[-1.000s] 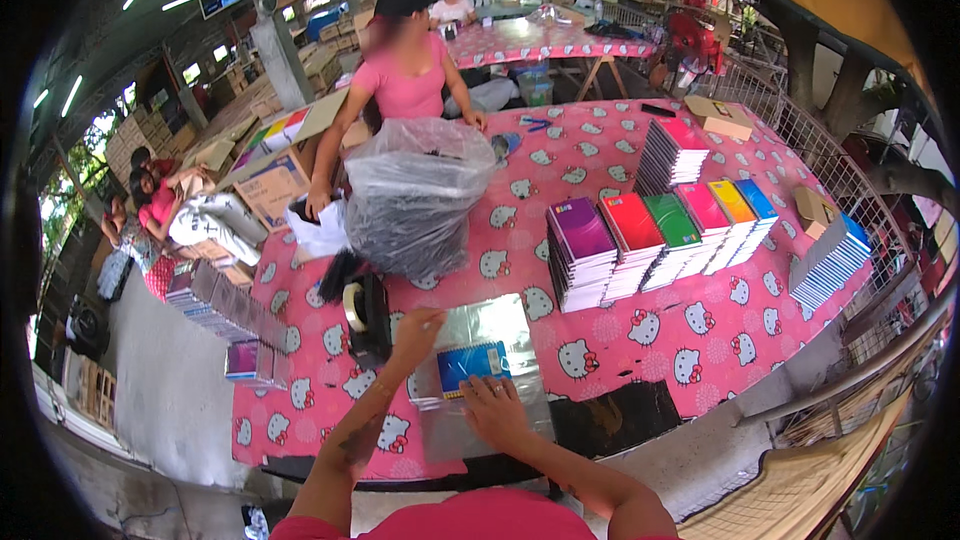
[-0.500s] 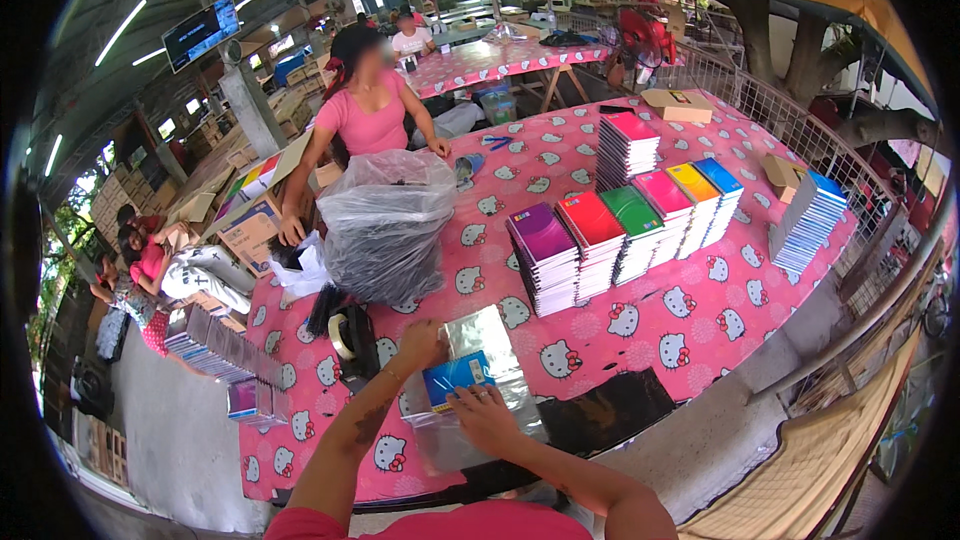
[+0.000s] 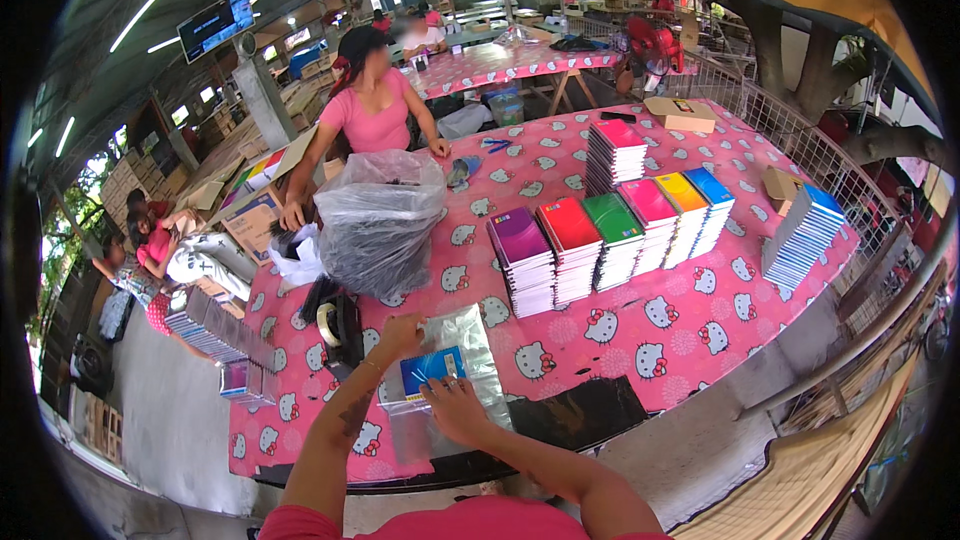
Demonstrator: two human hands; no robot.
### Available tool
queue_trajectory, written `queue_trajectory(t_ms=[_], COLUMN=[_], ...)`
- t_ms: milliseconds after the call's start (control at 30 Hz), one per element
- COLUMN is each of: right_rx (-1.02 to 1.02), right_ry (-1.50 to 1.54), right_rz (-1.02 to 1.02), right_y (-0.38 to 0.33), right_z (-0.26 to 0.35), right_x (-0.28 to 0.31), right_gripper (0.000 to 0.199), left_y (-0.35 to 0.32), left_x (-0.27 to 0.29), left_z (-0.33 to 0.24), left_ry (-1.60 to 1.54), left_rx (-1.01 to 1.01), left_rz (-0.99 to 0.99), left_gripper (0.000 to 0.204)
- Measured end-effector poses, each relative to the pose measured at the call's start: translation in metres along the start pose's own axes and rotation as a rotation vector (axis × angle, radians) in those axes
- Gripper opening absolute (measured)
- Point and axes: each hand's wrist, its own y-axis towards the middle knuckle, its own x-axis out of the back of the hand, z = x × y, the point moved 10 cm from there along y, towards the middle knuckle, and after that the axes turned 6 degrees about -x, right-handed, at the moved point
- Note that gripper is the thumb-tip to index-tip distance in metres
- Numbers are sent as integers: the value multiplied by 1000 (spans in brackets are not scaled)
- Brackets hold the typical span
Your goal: The person repeatedly picks up spiral-bound notebooks from a stack, places them into clear plastic sleeves, and seals the sleeves using a tape dispenser. The packaged notebooks are then stacked on the table.
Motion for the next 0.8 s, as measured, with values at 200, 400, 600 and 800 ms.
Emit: queue_trajectory(t_ms=[200, 400, 600, 800], right_rx=[-3, 47, 81, 23], right_ry=[-15, -58, -83, 49], right_rz=[42, -8, -52, 70], right_y=[7, -9, -8, -3], right_z=[-8, -6, -2, -8], right_x=[-8, -30, -25, -33], right_gripper=[50, 49, 39, 53], left_y=[-47, -100, -111, -113], left_x=[51, 37, 38, 34], left_z=[-51, -84, -103, -95], left_ry=[-235, -214, -194, -249], left_rx=[-208, 15, 55, 35], left_rz=[-178, -275, -269, -314], left_gripper=[17, 17, 22, 29])
